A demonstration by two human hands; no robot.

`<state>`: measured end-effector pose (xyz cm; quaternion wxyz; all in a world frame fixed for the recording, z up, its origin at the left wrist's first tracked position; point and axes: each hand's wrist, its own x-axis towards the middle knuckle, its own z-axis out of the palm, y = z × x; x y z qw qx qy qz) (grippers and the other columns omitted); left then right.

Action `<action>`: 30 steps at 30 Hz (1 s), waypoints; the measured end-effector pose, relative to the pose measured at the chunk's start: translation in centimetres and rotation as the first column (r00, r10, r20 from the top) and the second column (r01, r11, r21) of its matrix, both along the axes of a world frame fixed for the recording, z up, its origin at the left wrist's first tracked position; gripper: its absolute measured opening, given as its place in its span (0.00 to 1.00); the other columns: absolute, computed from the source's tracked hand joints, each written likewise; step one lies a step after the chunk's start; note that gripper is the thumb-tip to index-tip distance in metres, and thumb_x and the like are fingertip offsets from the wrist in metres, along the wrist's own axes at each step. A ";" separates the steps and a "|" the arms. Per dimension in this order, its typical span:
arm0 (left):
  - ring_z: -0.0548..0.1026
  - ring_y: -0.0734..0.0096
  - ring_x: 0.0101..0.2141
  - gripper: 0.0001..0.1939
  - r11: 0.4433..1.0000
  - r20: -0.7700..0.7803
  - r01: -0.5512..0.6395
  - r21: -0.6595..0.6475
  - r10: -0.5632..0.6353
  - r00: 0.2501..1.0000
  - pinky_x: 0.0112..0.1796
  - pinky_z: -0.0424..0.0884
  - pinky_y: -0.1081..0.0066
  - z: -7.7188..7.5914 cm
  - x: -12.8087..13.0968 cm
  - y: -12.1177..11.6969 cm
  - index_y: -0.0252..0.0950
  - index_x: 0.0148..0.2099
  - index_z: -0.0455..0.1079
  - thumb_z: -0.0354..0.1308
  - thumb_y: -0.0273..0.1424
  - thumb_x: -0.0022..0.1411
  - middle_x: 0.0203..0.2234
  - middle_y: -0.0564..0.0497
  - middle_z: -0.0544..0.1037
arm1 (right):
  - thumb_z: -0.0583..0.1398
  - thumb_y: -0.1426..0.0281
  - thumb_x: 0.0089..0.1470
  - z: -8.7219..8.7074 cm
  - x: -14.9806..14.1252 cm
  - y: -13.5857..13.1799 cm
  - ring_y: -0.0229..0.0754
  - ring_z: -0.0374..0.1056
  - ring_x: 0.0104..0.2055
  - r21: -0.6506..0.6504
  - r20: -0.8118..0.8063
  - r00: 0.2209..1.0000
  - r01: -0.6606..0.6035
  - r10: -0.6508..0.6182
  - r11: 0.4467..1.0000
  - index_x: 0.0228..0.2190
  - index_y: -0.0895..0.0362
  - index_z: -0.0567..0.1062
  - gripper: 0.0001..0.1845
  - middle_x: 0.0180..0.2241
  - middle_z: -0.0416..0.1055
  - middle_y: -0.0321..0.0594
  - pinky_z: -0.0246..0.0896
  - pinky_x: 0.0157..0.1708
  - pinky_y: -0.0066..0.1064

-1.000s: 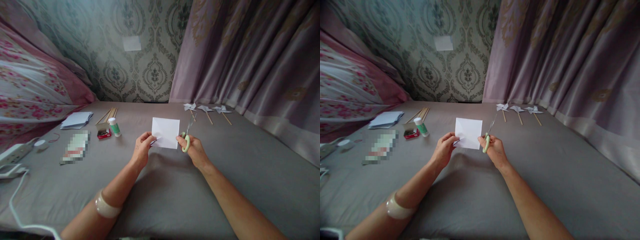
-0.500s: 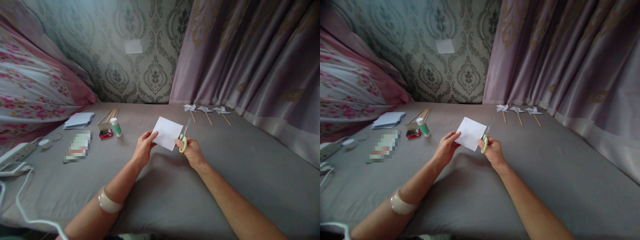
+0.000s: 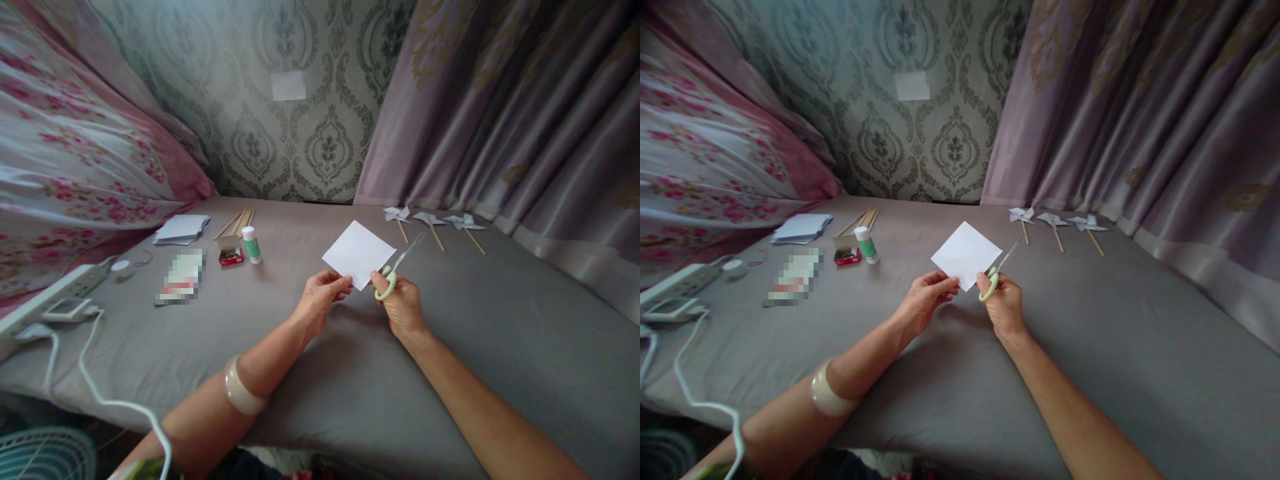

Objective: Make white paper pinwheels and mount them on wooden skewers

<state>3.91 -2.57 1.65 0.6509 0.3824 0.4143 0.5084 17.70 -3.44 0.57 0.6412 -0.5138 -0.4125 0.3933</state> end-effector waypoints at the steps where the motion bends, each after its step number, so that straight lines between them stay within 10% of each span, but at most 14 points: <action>1: 0.70 0.76 0.25 0.14 1.000 0.001 -0.005 -0.007 0.005 1.000 0.30 0.62 0.73 0.0 0.0 0.0 0.33 0.25 0.70 0.69 0.35 0.39 0.22 0.50 0.74 | 0.67 0.55 0.36 0.0 0.0 0.0 0.30 0.49 0.16 0.006 0.005 1.000 0.009 -0.009 1.000 0.17 0.57 0.66 0.21 0.13 0.57 0.27 0.44 0.16 0.26; 30: 0.67 0.76 0.23 0.12 0.997 -0.048 0.027 0.071 -0.024 0.999 0.27 0.59 0.73 -0.2 -0.1 -0.1 0.34 0.25 0.72 0.67 0.37 0.39 0.21 0.51 0.74 | 0.65 0.56 0.39 -1.0 0.3 -0.2 0.33 0.54 0.20 0.075 0.275 0.959 0.053 -0.071 0.996 0.20 0.57 0.69 0.18 0.17 0.61 0.31 0.51 0.19 0.26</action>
